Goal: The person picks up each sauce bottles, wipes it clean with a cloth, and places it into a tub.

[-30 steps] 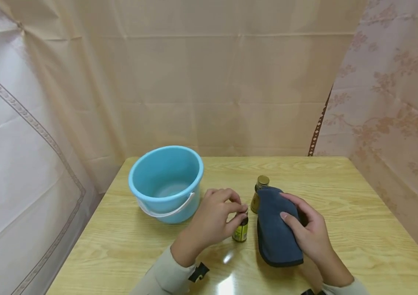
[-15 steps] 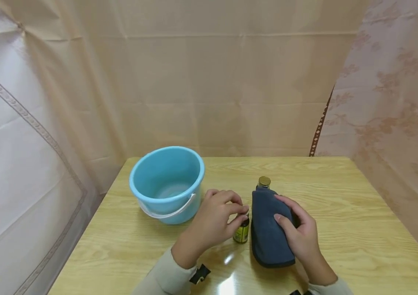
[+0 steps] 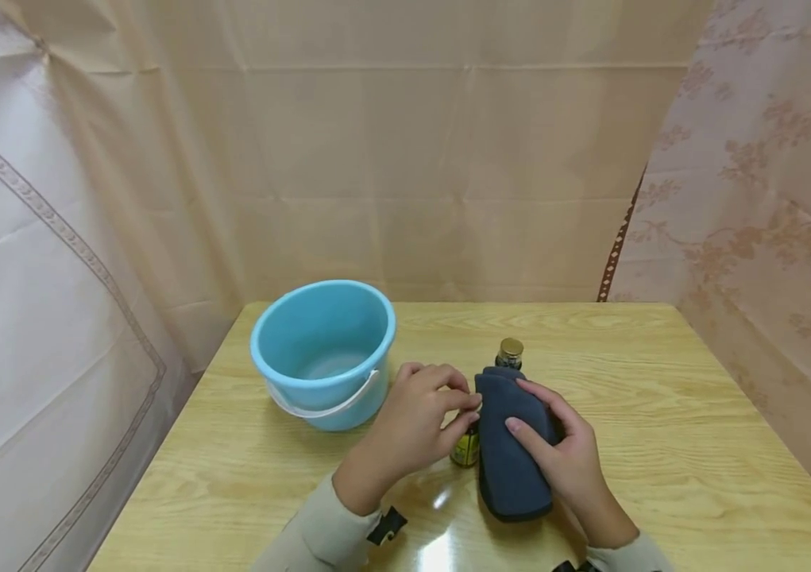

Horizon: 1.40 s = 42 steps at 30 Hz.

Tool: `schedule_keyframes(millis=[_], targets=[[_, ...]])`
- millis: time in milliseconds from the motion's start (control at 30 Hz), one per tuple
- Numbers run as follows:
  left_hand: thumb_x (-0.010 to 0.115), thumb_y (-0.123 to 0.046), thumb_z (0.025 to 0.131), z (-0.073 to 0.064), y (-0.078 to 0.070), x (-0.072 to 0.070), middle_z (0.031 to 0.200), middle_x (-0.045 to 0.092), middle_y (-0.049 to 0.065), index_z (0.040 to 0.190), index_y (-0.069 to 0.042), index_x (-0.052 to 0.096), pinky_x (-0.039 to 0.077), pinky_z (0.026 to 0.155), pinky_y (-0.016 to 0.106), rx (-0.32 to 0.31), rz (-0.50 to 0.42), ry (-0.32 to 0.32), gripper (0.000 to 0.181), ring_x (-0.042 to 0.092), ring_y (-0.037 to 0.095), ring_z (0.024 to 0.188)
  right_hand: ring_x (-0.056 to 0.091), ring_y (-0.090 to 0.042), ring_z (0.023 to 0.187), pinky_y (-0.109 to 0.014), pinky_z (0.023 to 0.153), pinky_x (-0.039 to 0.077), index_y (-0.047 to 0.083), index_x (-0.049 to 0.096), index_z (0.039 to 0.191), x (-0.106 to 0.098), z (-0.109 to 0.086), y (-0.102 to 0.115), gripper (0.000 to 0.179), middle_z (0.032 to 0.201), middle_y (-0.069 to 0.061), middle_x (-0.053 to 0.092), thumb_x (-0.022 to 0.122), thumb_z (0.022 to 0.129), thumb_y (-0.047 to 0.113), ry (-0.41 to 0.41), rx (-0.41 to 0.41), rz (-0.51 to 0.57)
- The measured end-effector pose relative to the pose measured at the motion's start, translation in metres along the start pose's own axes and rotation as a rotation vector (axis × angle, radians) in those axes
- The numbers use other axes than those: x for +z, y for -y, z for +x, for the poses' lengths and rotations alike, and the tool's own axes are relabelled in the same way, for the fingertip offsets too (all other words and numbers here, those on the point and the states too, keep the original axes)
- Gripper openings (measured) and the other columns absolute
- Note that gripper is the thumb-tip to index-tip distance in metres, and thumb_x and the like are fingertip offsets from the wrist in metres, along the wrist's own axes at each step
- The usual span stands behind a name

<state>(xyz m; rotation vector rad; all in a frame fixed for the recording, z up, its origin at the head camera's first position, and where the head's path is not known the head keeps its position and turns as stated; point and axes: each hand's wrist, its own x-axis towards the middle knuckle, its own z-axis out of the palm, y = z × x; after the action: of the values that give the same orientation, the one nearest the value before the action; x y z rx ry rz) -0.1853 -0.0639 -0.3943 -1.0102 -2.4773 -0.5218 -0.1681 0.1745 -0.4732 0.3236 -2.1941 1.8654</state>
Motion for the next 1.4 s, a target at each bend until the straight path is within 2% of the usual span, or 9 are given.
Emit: schedule_keyframes(millis=[300,633,867,1167,1400], targets=[[0.077,-0.033,0.095,0.000,0.001,0.001,0.103,0.067,-0.014,0.105,-0.027,0.084,0.043,0.097,0.043,0.010,-0.012,-0.011,0.014,0.064,0.007,0.097,0.068,-0.010,0.120,-0.026,0.089,0.059,0.022,0.065,0.140,-0.002,0.001,-0.007,0.050,0.142,-0.003,0.064,0.079,0.093,0.015,0.012,0.022,-0.036],[0.077,-0.034,0.095,-0.001,0.001,0.001,0.103,0.067,-0.013,0.106,-0.026,0.084,0.044,0.096,0.044,0.011,-0.005,-0.009,0.015,0.064,0.007,0.097,0.066,-0.009,0.122,-0.024,0.089,0.057,0.027,0.069,0.135,-0.001,0.001,-0.013,0.044,0.143,0.002,0.064,0.081,0.092,0.022,0.042,0.045,-0.085],[0.078,-0.032,0.093,-0.001,0.001,0.003,0.100,0.066,-0.013,0.105,-0.026,0.084,0.044,0.093,0.043,0.022,0.000,-0.036,0.014,0.063,0.007,0.093,0.067,-0.010,0.118,-0.027,0.086,0.059,0.029,0.069,0.134,-0.004,0.002,-0.017,0.043,0.141,0.001,0.065,0.081,0.092,0.028,0.074,0.123,-0.076],[0.078,-0.031,0.093,-0.001,-0.001,0.004,0.094,0.062,-0.012,0.103,-0.025,0.085,0.044,0.092,0.043,0.021,0.004,-0.051,0.013,0.060,0.007,0.086,0.071,-0.013,0.106,-0.030,0.079,0.059,0.038,0.069,0.131,-0.008,0.003,-0.024,0.042,0.137,0.001,0.067,0.081,0.091,0.039,0.122,0.159,-0.207],[0.078,-0.031,0.093,-0.001,-0.002,0.004,0.092,0.062,-0.012,0.101,-0.025,0.085,0.044,0.092,0.043,0.018,0.020,-0.051,0.012,0.060,0.007,0.083,0.068,-0.020,0.111,-0.030,0.080,0.057,0.041,0.069,0.129,-0.008,0.004,-0.028,0.043,0.138,-0.002,0.066,0.082,0.088,0.044,0.144,0.189,-0.277]])
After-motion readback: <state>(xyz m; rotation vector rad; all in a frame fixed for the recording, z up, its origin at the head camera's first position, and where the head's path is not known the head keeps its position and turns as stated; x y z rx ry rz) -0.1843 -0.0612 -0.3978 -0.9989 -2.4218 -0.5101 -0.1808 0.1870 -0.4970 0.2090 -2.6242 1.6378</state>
